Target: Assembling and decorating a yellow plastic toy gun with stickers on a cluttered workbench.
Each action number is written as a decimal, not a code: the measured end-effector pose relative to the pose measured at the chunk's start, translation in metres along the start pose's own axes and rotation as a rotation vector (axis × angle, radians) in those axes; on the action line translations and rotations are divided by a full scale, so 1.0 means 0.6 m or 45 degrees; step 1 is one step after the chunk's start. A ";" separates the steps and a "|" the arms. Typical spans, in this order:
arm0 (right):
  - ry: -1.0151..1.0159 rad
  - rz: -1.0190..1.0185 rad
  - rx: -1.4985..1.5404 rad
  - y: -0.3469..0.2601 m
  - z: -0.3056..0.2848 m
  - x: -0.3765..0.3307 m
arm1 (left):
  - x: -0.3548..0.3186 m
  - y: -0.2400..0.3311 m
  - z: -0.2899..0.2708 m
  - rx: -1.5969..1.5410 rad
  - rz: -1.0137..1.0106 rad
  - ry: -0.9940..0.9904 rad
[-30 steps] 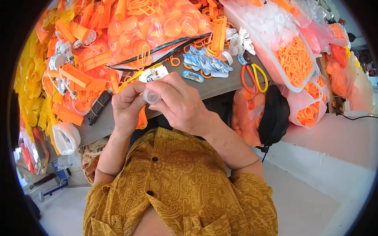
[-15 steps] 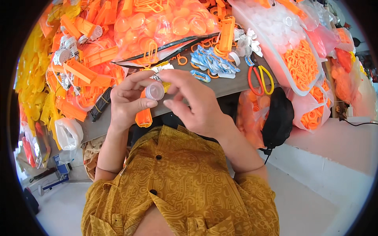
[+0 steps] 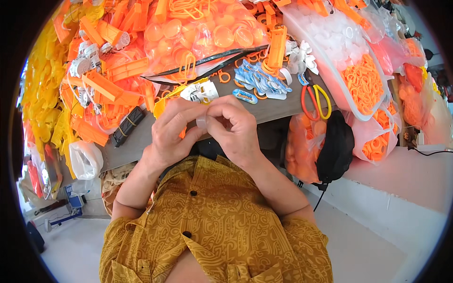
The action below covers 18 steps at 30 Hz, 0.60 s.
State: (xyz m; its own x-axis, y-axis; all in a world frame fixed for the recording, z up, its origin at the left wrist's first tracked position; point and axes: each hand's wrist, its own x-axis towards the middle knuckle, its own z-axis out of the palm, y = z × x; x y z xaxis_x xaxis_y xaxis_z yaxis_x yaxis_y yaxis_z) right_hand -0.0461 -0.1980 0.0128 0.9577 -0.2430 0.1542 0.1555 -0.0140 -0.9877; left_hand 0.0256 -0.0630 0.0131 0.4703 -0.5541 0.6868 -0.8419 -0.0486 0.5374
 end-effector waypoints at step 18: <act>0.005 0.461 0.607 0.021 -0.046 0.012 | -0.012 -0.047 -0.005 -0.443 -0.454 -0.007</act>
State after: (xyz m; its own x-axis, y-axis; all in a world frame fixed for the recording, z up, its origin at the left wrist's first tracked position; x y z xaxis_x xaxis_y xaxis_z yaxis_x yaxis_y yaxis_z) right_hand -0.0441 -0.2269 0.0010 0.9693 -0.1544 -0.1911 -0.0882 0.5070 -0.8574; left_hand 0.0467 -0.0550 -0.0051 0.7107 -0.5579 0.4285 -0.4905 0.0437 0.8703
